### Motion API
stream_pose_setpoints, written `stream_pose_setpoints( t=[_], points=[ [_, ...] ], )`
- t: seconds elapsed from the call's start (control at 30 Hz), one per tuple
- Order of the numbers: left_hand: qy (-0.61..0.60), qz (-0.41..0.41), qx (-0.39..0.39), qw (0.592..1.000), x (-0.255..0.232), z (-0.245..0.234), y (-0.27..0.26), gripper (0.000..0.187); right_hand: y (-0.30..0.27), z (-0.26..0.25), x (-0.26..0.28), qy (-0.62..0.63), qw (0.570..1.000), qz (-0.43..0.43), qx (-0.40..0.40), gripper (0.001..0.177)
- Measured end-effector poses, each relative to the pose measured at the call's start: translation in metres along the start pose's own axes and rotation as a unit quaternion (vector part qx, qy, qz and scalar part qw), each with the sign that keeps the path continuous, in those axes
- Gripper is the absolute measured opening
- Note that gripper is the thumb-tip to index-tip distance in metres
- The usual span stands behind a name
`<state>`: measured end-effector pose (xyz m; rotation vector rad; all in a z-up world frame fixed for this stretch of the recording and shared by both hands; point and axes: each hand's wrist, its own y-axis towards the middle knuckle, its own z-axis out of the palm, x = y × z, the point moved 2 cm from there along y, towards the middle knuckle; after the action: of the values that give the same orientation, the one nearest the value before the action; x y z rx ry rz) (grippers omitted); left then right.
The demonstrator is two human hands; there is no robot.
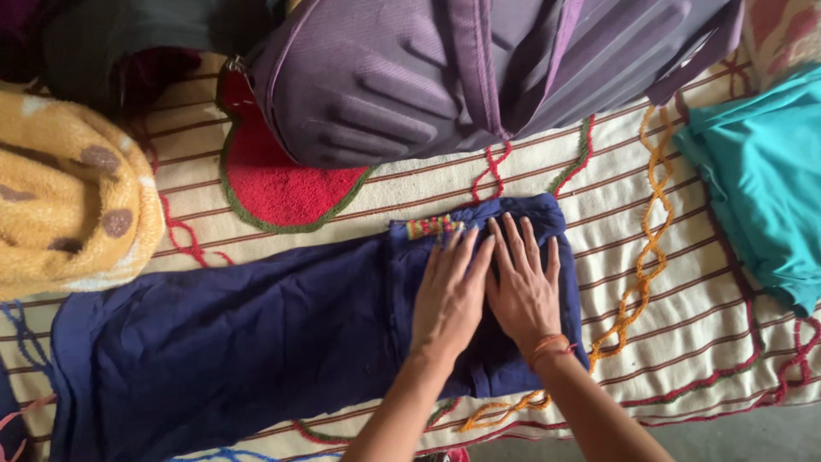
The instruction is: The person folds garments on a bed, including a yellow garment and a navy blue garment, smoothing each one flat and folding it over. The person places the folded clothes into an open purple duffel bag and arranges them inside.
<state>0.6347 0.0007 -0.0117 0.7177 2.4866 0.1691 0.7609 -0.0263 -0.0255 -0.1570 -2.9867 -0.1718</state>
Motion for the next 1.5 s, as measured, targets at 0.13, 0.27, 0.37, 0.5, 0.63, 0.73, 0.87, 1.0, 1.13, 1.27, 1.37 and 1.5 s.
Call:
stream_pose_setpoints(
  t=[0.13, 0.27, 0.37, 0.5, 0.63, 0.73, 0.87, 1.0, 1.13, 1.27, 1.37, 1.5],
  points=[
    [0.049, -0.04, 0.05, 0.997, 0.023, 0.022, -0.003, 0.067, 0.005, 0.013, -0.025, 0.027, 1.0, 0.011, 0.002, 0.07],
    [0.077, -0.088, 0.061, 0.991, 0.043, 0.019, -0.017, 0.066, -0.005, 0.005, -0.042, 0.033, 0.998, 0.048, 0.005, 0.072],
    [0.113, -0.127, 0.049, 0.984, 0.051, 0.015, -0.013, 0.07, 0.006, 0.006, -0.045, 0.041, 0.998, 0.049, -0.003, 0.073],
    [0.131, -0.13, 0.064, 0.981, 0.05, 0.018, -0.008, 0.071, 0.01, 0.008, -0.047, 0.023, 0.998, 0.053, 0.011, 0.075],
    [0.143, -0.14, 0.077, 0.977, 0.05, 0.02, -0.012, 0.071, 0.005, 0.01, -0.047, 0.014, 0.997, 0.066, 0.026, 0.075],
    [0.138, -0.14, 0.079, 0.977, 0.052, 0.019, -0.01, 0.071, 0.009, 0.012, -0.046, 0.013, 0.998, 0.06, 0.025, 0.075],
    [0.129, -0.143, 0.08, 0.978, 0.05, 0.02, -0.01, 0.072, 0.008, 0.01, -0.048, 0.027, 0.998, 0.06, 0.019, 0.075],
    [0.132, -0.15, 0.092, 0.975, 0.052, 0.021, -0.015, 0.073, 0.004, 0.012, -0.048, 0.033, 0.998, 0.053, 0.022, 0.073],
    [0.14, -0.146, 0.084, 0.976, 0.054, 0.027, -0.017, 0.073, 0.003, 0.016, -0.051, 0.034, 0.998, 0.049, 0.018, 0.073],
    [0.142, -0.136, 0.066, 0.978, 0.052, 0.025, -0.017, 0.072, 0.001, 0.015, -0.05, 0.035, 0.998, 0.051, 0.006, 0.074],
    [0.136, -0.135, 0.054, 0.98, 0.05, 0.024, -0.017, 0.07, 0.0, 0.014, -0.051, 0.04, 0.998, 0.042, -0.012, 0.073],
    [0.14, -0.137, 0.05, 0.979, 0.052, 0.025, -0.024, 0.069, -0.004, 0.018, -0.05, 0.042, 0.998, 0.039, -0.02, 0.07]
  ],
)
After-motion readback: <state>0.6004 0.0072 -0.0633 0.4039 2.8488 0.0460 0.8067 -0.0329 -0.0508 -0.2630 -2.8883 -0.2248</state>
